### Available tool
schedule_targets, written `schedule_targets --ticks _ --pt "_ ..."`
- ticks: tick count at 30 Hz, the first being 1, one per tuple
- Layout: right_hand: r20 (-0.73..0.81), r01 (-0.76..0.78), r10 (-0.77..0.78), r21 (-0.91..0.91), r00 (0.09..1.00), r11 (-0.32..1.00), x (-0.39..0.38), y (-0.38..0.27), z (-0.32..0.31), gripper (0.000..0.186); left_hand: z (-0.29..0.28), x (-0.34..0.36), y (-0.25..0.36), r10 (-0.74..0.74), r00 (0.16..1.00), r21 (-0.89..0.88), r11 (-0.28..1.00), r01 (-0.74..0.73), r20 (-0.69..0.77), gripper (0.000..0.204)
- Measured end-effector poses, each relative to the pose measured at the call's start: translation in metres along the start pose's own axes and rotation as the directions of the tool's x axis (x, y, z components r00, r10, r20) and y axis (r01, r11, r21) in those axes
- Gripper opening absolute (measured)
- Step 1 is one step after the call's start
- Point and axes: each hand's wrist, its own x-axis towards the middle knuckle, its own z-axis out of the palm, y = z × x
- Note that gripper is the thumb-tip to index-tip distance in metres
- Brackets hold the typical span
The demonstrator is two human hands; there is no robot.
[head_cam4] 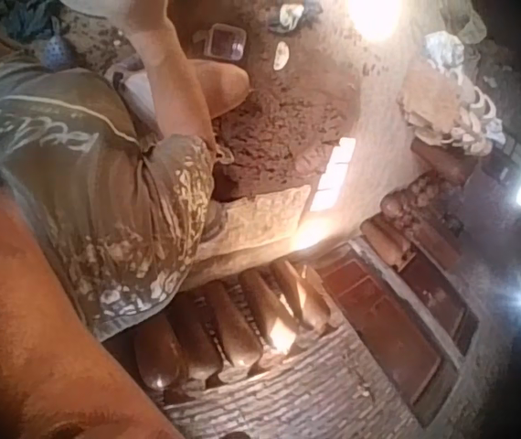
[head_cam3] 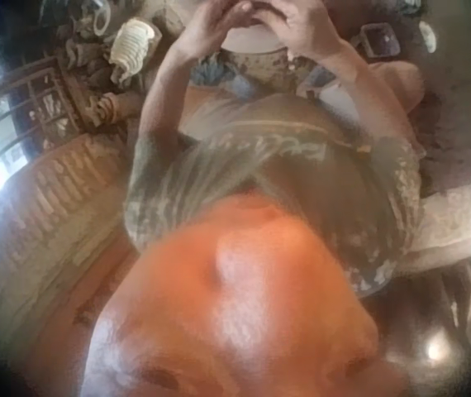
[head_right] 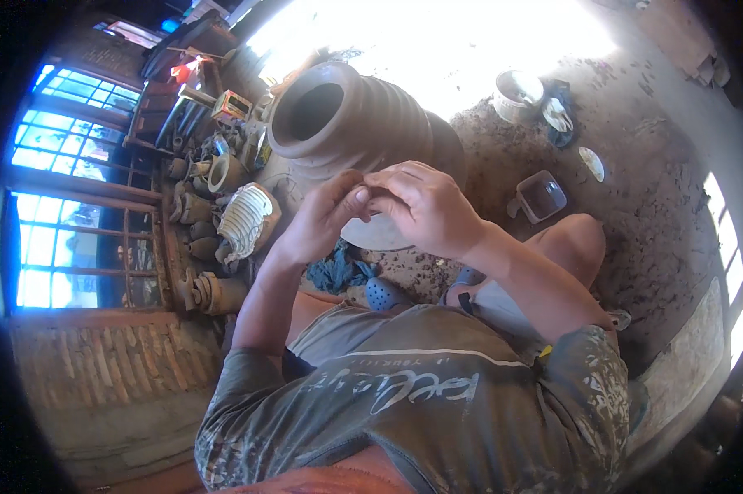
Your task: The person shapes a large clay vessel on a pottery wheel by hand, using their fingers to smooth the internal and external surfaces and refine the rim.
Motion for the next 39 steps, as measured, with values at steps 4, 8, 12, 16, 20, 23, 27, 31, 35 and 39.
schedule_targets --ticks 4,8,12,16,20,23,27,31,35,39 --pt "-0.085 0.014 -0.020 -0.076 0.996 0.997 0.007 0.003 0.000 0.016 0.000 0.004 0.003 0.015 0.994 -0.179 0.983 -0.034 -0.105 0.037" --pt "-0.260 -0.226 0.247 0.108 0.934 0.968 0.025 0.013 0.009 0.012 -0.030 0.028 -0.006 0.367 0.688 0.231 0.930 -0.286 -0.625 0.032" --pt "-0.114 -0.430 0.530 0.454 0.840 0.780 0.038 0.034 0.012 0.024 -0.075 0.068 -0.050 0.659 0.457 0.770 0.631 0.098 -0.598 0.031" --pt "-0.147 -0.382 0.455 0.359 0.878 0.852 0.049 0.042 0.012 0.021 -0.074 0.080 -0.058 0.354 0.557 0.492 0.863 0.116 -0.751 0.046" --pt "-0.080 -0.204 0.205 0.028 0.975 0.979 0.068 0.046 0.001 0.015 -0.082 0.077 -0.056 0.325 0.639 0.496 0.862 0.103 -0.697 0.054" --pt "0.047 -0.092 0.103 -0.194 0.994 0.977 0.091 0.028 -0.005 0.013 -0.099 0.075 -0.061 0.260 0.722 0.449 0.890 0.078 -0.641 0.059" --pt "0.213 0.144 -0.096 -0.221 0.972 0.965 0.121 0.018 0.006 0.012 -0.113 0.078 -0.068 0.397 0.665 0.520 0.854 -0.016 -0.632 0.061" --pt "0.338 0.260 -0.179 -0.211 0.924 0.942 0.136 0.016 0.025 0.008 -0.098 0.078 -0.063 0.161 0.480 0.239 0.965 0.106 -0.863 0.054" --pt "0.397 0.236 -0.143 -0.196 0.907 0.952 0.147 0.020 0.045 0.006 -0.085 0.084 -0.062 -0.081 0.453 -0.112 0.993 -0.043 -0.888 0.054" --pt "0.430 0.210 -0.103 -0.209 0.897 0.955 0.152 0.020 0.058 0.008 -0.085 0.088 -0.064 -0.055 0.473 -0.056 0.998 0.013 -0.879 0.053"
